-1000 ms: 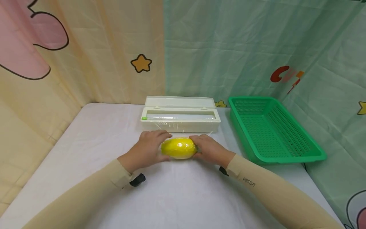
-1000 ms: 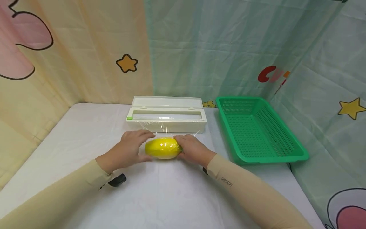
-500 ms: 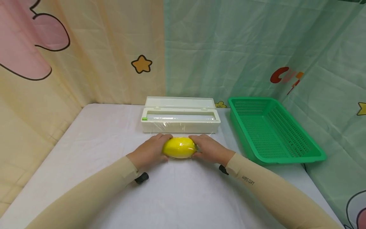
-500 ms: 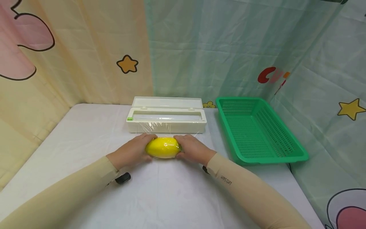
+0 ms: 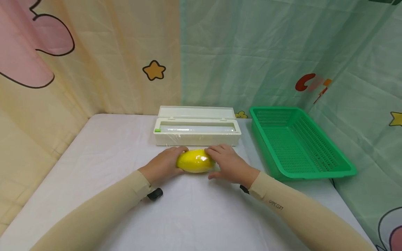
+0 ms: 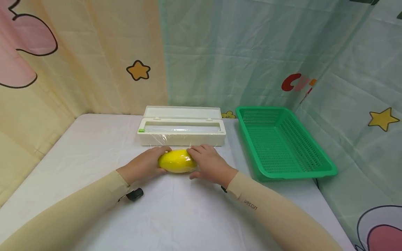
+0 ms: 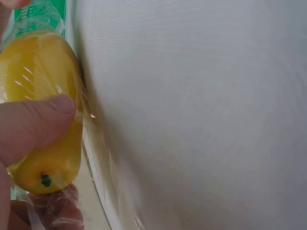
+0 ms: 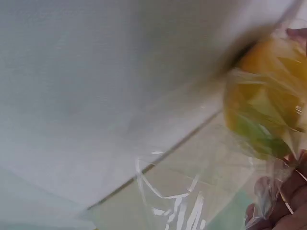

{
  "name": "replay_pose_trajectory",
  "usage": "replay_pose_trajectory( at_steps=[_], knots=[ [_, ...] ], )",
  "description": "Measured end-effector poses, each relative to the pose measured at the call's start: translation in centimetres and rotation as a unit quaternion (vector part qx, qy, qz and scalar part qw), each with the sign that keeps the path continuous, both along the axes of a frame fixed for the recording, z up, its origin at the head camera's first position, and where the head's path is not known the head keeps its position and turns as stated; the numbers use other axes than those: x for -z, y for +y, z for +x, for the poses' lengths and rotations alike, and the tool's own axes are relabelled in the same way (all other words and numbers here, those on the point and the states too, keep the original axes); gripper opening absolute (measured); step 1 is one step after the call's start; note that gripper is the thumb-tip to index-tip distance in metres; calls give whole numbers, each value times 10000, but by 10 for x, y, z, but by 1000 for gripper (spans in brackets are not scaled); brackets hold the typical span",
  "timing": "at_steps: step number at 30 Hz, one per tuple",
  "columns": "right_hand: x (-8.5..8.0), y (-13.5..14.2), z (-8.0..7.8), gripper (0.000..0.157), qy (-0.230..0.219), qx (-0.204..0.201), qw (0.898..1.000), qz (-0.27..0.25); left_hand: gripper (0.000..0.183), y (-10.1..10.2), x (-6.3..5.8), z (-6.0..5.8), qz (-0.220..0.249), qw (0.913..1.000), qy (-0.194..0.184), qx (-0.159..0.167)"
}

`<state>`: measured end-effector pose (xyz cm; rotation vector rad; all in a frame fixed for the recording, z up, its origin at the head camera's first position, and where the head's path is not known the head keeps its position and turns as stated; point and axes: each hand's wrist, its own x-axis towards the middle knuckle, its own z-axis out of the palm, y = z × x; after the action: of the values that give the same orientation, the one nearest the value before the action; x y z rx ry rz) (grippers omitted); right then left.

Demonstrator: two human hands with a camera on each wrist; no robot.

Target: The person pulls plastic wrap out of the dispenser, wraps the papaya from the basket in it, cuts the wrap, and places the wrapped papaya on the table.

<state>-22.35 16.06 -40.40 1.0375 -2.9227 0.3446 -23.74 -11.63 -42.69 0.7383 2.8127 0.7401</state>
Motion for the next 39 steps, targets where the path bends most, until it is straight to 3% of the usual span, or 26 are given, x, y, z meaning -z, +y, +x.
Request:
replay_pose_trajectory(
  at_steps=[6,11,18,24,28,31,35,39],
  knots=[
    [9,-10,-14,85,-454,331,9984,-77,77,-6,1,-4,411,9976,-472,-306],
    [9,-11,-25,76,-832,516,9948,-275,63,-12,2,-10,799,9921,-814,-520],
    [9,-8,-37,82,-995,505,9937,-113,59,-17,4,-23,1029,9865,-1124,-597],
    [10,-7,-42,80,-1245,660,9895,-312,63,-23,3,-30,1120,9870,-1083,-399],
    [11,-8,-44,73,-1478,797,9841,-583,72,-31,2,-33,1209,9881,-940,-136],
    [11,-9,-47,67,-1505,720,9841,-605,81,-33,-1,-31,1035,9922,-676,-157],
    [11,-7,-51,66,-1458,613,9855,-608,93,-25,-8,-21,24,9994,224,-268],
    [11,-6,-55,66,-1519,623,9842,-670,92,-9,-11,-17,-823,9919,960,-74]
  ],
)
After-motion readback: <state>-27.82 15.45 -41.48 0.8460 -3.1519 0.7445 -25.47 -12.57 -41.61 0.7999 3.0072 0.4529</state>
